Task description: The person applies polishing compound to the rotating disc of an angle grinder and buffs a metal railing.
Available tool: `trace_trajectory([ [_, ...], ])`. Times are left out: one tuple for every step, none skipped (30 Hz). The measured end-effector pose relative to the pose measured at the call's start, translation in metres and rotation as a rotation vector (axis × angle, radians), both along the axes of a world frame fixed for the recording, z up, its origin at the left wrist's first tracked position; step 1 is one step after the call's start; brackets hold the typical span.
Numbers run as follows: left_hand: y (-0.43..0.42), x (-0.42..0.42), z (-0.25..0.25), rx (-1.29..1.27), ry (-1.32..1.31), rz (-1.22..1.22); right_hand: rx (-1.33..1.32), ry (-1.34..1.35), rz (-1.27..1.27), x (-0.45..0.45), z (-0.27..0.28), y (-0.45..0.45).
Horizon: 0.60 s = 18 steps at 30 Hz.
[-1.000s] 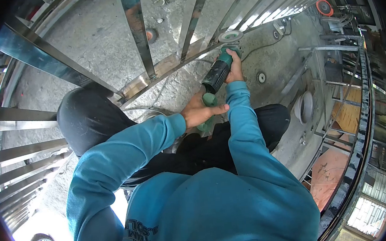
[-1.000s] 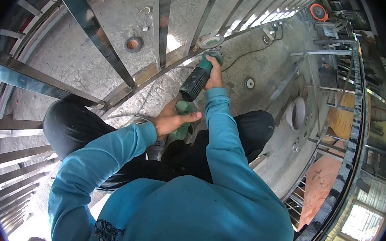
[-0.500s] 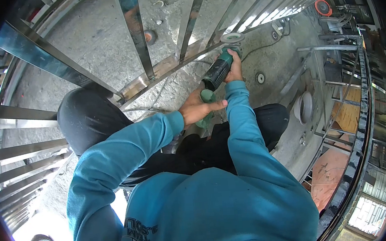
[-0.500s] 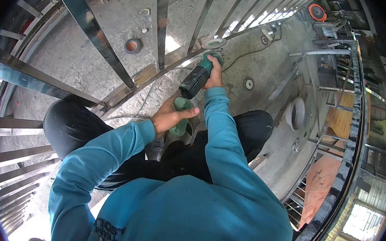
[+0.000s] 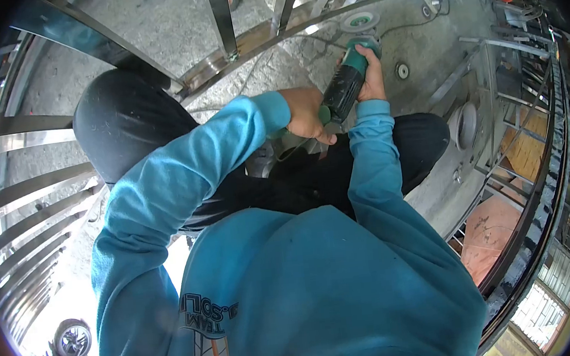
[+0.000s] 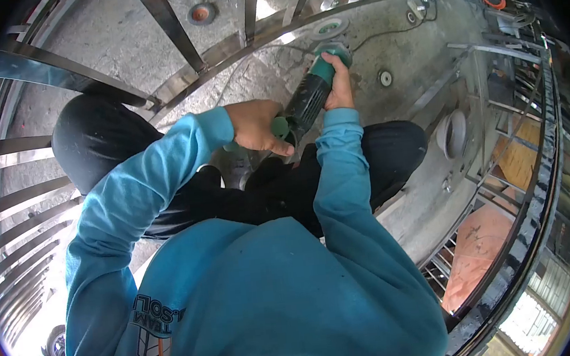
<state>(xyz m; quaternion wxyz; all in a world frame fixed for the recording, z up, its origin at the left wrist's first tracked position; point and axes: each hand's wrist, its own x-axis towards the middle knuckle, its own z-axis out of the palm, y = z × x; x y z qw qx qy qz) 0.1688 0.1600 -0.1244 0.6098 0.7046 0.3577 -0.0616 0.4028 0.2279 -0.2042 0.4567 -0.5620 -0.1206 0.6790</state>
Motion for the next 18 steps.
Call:
trace_trajectory([
  [-0.001, -0.001, 0.002, -0.01, -0.002, -0.005, -0.01, -0.002, -0.005, -0.002, -0.002, -0.004],
  [0.001, -0.004, 0.004, -0.009, 0.02, -0.037, -0.018, 0.026, 0.031, -0.004, -0.003, -0.005],
  [0.002, -0.007, 0.01, -0.005, 0.042, -0.066, -0.023, 0.055, 0.069, -0.009, -0.003, -0.005],
  [0.002, -0.01, 0.014, -0.011, 0.04, -0.063, -0.006, 0.028, 0.125, -0.012, -0.004, -0.005],
  [0.003, -0.013, 0.016, -0.003, 0.034, -0.041, -0.01, 0.027, 0.128, -0.014, -0.005, -0.006],
  [0.004, -0.015, 0.018, 0.007, 0.029, -0.018, -0.019, 0.038, 0.18, -0.016, -0.007, -0.005],
  [0.004, -0.014, 0.015, 0.008, 0.028, -0.012, -0.026, 0.05, 0.233, -0.019, -0.008, -0.004],
  [0.004, -0.013, 0.011, 0.033, 0.007, 0.062, -0.024, 0.049, 0.239, -0.022, -0.009, -0.003],
  [0.004, -0.013, 0.011, 0.059, -0.013, 0.136, -0.03, 0.093, 0.224, -0.027, -0.009, -0.004],
  [0.005, -0.014, 0.01, 0.061, -0.014, 0.14, -0.036, 0.137, 0.207, -0.032, -0.008, -0.004],
  [0.006, -0.015, 0.01, 0.06, 0.003, 0.125, -0.033, 0.136, 0.21, -0.033, -0.011, -0.002],
  [0.008, -0.015, 0.011, 0.06, 0.018, 0.109, -0.046, 0.16, 0.195, -0.034, -0.017, 0.0],
  [0.008, -0.016, 0.012, 0.061, 0.018, 0.111, -0.06, 0.184, 0.179, -0.034, -0.021, 0.001],
  [0.007, -0.016, 0.014, 0.066, 0.013, 0.102, -0.059, 0.183, 0.181, -0.032, -0.024, 0.001],
  [0.008, -0.017, 0.015, 0.073, 0.009, 0.093, -0.06, 0.178, 0.194, -0.034, -0.022, -0.001],
  [0.008, -0.017, 0.015, 0.076, 0.008, 0.096, -0.061, 0.173, 0.206, -0.036, -0.02, -0.001],
  [0.008, -0.017, 0.015, 0.078, 0.025, 0.081, -0.058, 0.173, 0.208, -0.039, -0.019, -0.001],
  [0.009, -0.016, 0.015, 0.079, 0.041, 0.065, -0.054, 0.154, 0.198, -0.04, -0.019, -0.001],
])
